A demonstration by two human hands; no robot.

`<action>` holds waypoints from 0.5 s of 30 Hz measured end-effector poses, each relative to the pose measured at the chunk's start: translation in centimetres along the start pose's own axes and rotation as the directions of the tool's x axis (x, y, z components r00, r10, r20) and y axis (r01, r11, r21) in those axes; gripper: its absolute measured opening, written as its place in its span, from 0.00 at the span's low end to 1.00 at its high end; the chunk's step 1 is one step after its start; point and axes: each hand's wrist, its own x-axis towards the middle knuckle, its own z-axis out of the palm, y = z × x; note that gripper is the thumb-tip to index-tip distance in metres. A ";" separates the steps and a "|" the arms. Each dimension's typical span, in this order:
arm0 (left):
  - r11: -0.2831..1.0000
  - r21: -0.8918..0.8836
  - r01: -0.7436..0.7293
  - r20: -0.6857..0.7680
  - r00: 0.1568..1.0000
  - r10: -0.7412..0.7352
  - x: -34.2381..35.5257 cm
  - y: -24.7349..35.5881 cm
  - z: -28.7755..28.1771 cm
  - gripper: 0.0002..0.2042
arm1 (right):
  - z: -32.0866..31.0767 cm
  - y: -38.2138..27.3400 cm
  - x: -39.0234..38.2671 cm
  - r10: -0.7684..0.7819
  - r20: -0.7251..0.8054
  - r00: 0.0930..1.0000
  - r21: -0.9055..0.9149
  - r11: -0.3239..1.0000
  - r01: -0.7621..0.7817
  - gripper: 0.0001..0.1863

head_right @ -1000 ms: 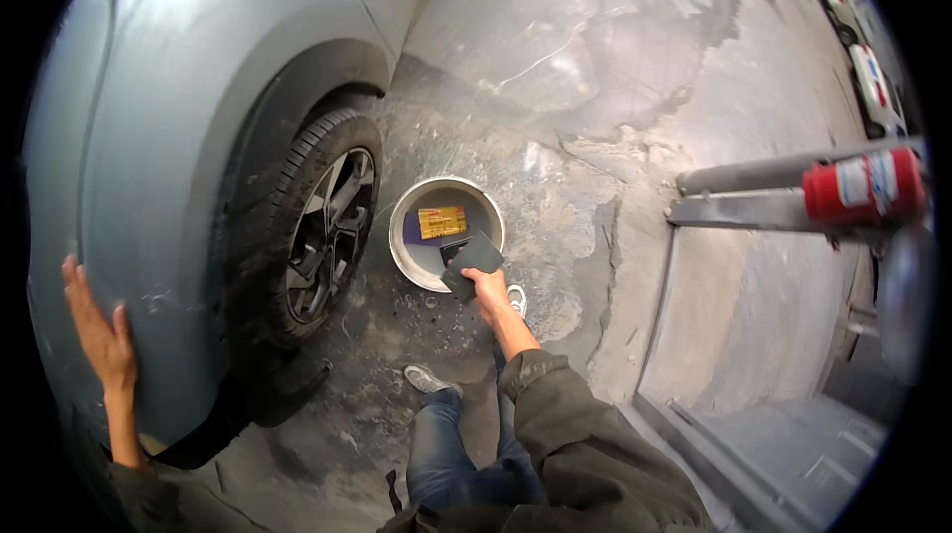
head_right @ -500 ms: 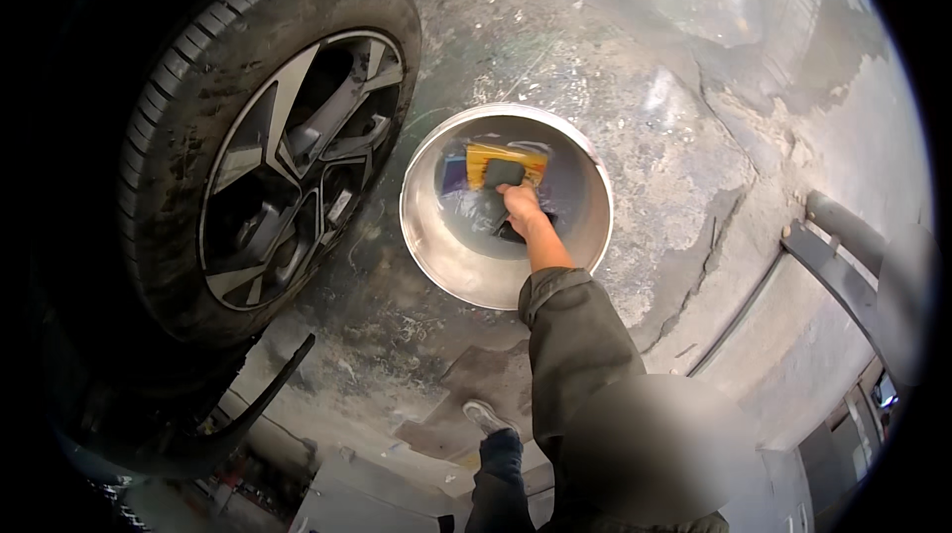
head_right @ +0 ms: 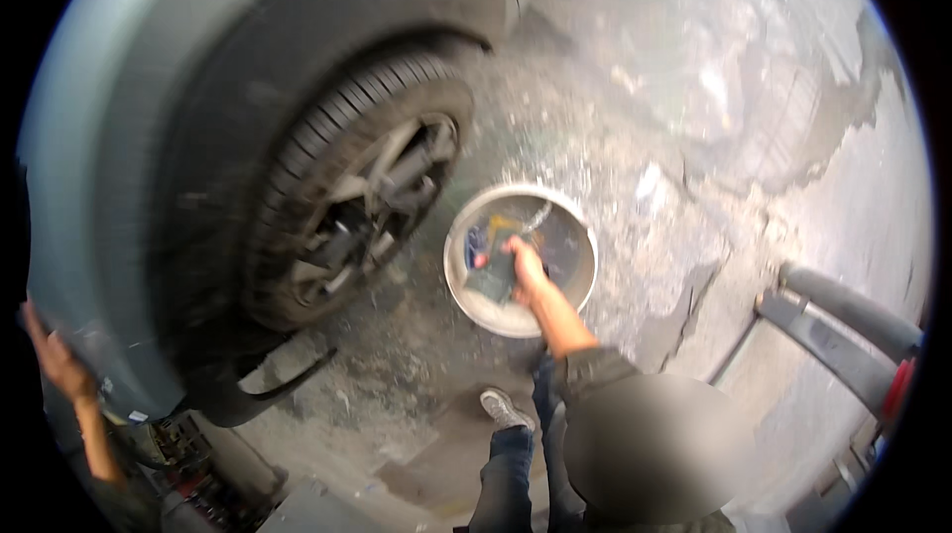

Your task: The person sands the front bumper and fender of a silver car using a sanding block. They repeatedly dip the block into a bucket of water and wipe the car's surface, moving between the lower bumper and the wheel arch area.

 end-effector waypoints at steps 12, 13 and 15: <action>0.997 -0.041 0.062 -0.111 0.992 -0.066 13.4 10.9 0.9 0.39 | 46.7 -11.6 -35.9 -0.444 0.491 0.750 0.119 0.887 0.447 0.20; 0.996 -0.068 0.058 -0.106 0.992 -0.065 16.1 11.2 0.7 0.39 | 47.2 -12.8 -36.9 -0.462 0.484 0.743 0.101 0.873 0.477 0.20; 0.999 -0.043 0.034 -0.140 0.989 -0.039 21.6 13.1 0.9 0.36 | 44.5 -15.0 -35.8 -0.551 0.453 0.701 0.125 0.818 0.562 0.19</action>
